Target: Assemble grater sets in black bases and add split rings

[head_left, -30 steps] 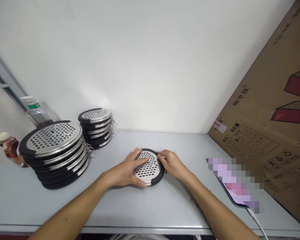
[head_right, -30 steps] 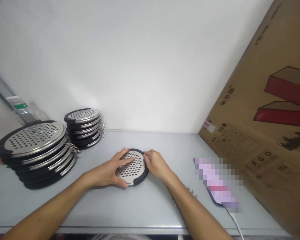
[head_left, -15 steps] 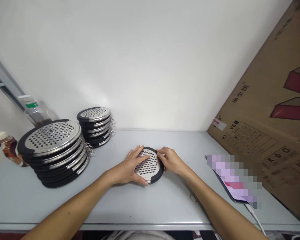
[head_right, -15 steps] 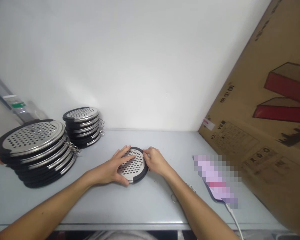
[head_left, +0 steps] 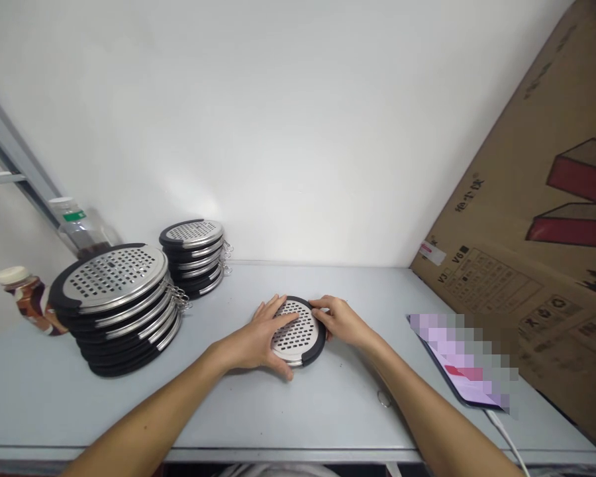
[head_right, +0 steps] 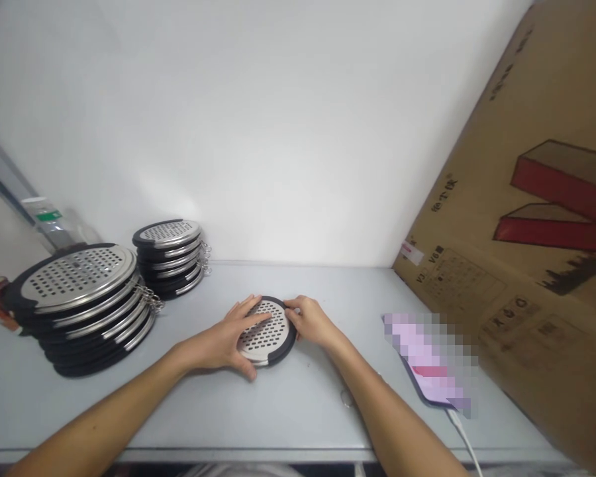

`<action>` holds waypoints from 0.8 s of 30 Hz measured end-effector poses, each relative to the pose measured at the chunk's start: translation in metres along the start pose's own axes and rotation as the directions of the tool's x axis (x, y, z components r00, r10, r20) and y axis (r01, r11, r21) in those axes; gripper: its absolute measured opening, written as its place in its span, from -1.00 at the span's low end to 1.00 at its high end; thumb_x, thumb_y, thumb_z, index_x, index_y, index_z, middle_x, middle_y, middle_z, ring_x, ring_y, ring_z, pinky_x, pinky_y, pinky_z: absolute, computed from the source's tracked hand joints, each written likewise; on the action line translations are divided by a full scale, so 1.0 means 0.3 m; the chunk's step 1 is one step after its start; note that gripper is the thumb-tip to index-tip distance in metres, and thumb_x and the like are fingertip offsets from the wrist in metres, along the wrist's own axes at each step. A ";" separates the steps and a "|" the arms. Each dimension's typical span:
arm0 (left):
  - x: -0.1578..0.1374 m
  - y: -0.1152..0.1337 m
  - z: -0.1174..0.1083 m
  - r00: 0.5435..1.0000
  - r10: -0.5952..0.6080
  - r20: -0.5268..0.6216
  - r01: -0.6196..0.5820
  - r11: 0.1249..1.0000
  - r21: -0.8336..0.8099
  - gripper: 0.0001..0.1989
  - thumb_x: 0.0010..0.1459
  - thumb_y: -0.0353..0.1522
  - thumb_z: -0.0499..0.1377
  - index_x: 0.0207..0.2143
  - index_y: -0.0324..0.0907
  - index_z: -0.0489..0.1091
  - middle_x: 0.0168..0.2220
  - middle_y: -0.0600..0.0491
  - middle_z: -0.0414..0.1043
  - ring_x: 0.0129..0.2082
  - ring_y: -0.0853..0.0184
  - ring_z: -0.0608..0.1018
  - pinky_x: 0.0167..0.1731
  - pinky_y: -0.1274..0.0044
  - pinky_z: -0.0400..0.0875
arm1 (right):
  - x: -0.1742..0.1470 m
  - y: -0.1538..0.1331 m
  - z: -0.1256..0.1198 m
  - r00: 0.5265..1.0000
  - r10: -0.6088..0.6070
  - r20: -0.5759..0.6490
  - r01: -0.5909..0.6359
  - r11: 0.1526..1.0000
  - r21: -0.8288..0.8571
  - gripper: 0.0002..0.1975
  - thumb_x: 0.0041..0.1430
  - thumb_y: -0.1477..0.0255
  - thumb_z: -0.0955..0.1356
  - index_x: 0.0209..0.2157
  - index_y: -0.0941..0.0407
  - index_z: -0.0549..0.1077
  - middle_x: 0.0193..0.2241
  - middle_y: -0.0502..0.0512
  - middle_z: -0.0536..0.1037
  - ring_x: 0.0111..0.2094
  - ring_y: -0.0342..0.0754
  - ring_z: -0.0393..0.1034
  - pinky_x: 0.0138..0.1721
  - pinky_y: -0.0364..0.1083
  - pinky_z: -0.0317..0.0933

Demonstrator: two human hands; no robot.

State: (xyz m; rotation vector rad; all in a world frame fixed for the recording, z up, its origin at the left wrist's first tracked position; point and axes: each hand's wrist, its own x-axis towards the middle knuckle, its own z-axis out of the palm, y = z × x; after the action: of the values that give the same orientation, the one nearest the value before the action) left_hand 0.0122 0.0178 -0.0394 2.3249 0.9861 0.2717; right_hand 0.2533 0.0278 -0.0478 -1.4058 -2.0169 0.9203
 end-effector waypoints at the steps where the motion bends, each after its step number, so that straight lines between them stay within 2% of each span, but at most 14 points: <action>1: -0.003 -0.001 -0.003 1.000 0.009 0.010 -0.009 1.000 0.016 0.11 -0.29 0.01 0.39 0.29 0.00 -0.01 0.37 -0.11 -0.46 0.33 -0.06 -0.32 0.23 0.09 -0.23 | 0.001 0.004 0.001 1.000 0.003 0.004 -0.003 1.000 0.011 -0.62 0.24 0.33 0.19 -0.01 0.14 0.46 -0.18 0.17 0.46 -0.68 -0.24 0.34 -0.56 -0.17 0.28; 4: -0.017 0.000 -0.015 0.999 0.036 0.029 -0.037 0.998 0.051 0.10 -0.30 -0.08 0.43 0.29 0.02 0.00 0.37 -0.10 -0.44 0.33 -0.05 -0.29 0.24 0.10 -0.18 | 0.001 0.008 0.004 1.000 -0.013 -0.007 0.013 1.000 0.003 -0.61 0.23 0.34 0.19 0.00 0.13 0.45 -0.16 0.17 0.48 -0.69 -0.25 0.32 -0.56 -0.16 0.28; 7: -0.037 0.019 -0.032 0.998 0.049 -0.031 -0.047 0.997 0.056 -0.03 -0.22 -0.21 0.42 0.25 0.06 0.08 0.37 -0.03 -0.29 0.33 -0.02 -0.13 0.23 0.15 -0.04 | 0.002 0.005 -0.003 0.999 -0.025 -0.022 0.025 1.000 0.005 -0.62 0.22 0.35 0.19 -0.03 0.14 0.47 -0.22 0.15 0.52 -0.70 -0.24 0.29 -0.55 -0.16 0.26; 11: -0.047 0.070 -0.053 0.967 0.169 -0.192 -0.171 0.985 0.005 -0.29 -0.10 -0.24 0.37 0.14 0.02 0.26 0.24 -0.01 0.14 0.21 0.10 0.23 0.17 0.27 0.16 | 0.006 0.002 -0.018 0.999 0.030 0.026 -0.033 0.992 0.122 -0.64 0.19 0.34 0.20 -0.14 0.19 0.52 -0.46 0.06 0.53 -0.69 -0.21 0.24 -0.61 -0.18 0.17; 14: -0.044 0.093 -0.058 0.894 0.210 -0.397 -0.259 0.963 -0.076 -0.44 -0.05 -0.20 0.35 0.03 -0.09 0.35 -0.04 -0.01 0.43 -0.06 0.23 0.48 -0.04 0.43 0.37 | 0.003 0.000 -0.003 0.980 0.084 0.181 -0.136 0.944 0.301 -0.63 0.18 0.28 0.19 -0.31 0.22 0.53 -0.67 -0.03 0.39 -0.71 -0.20 0.20 -0.67 -0.20 0.09; 17: -0.039 0.085 -0.065 0.778 0.105 -0.619 -0.225 0.967 -0.119 -0.57 -0.01 -0.18 0.32 -0.10 -0.15 0.42 -0.24 0.03 0.50 -0.25 0.28 0.52 -0.23 0.51 0.40 | -0.006 -0.014 0.039 0.950 0.083 0.302 -0.198 0.907 0.372 -0.64 0.16 0.27 0.19 -0.53 0.20 0.43 -0.76 -0.09 0.29 -0.74 -0.22 0.18 -0.70 -0.23 0.05; 20: -0.028 0.059 -0.080 0.693 -0.070 -0.717 -0.106 0.975 -0.197 -0.69 0.08 -0.15 0.24 -0.22 -0.16 0.47 -0.25 0.04 0.52 -0.23 0.27 0.53 -0.17 0.51 0.37 | -0.018 -0.041 0.074 0.929 0.038 0.369 -0.189 0.904 0.384 -0.63 0.15 0.30 0.18 -0.64 0.17 0.32 -0.79 -0.07 0.31 -0.75 -0.24 0.18 -0.68 -0.24 0.07; 22: -0.016 0.037 -0.088 0.685 -0.170 -0.708 -0.032 0.964 -0.262 -0.69 0.12 -0.13 0.19 -0.23 -0.15 0.48 -0.22 0.05 0.53 -0.19 0.25 0.53 -0.13 0.50 0.36 | -0.023 -0.059 0.077 0.928 0.015 0.373 -0.183 0.890 0.417 -0.60 0.18 0.25 0.17 -0.62 0.17 0.31 -0.78 -0.05 0.35 -0.76 -0.23 0.19 -0.68 -0.23 0.08; 24: -0.001 0.010 -0.085 0.715 -0.248 -0.653 0.035 0.947 -0.321 -0.66 0.12 -0.10 0.16 -0.20 -0.15 0.47 -0.22 0.04 0.53 -0.19 0.24 0.53 -0.14 0.48 0.37 | -0.024 -0.072 0.065 0.943 0.013 0.332 -0.179 0.861 0.476 -0.56 0.21 0.14 0.16 -0.55 0.17 0.34 -0.77 -0.06 0.35 -0.76 -0.22 0.21 -0.69 -0.23 0.07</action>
State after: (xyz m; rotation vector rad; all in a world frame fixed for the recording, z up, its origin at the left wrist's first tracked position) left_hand 0.0037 0.0272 -0.0169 1.8630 1.3531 1.2053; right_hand 0.2286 0.0114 -0.0438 -1.1202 -1.7349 1.6702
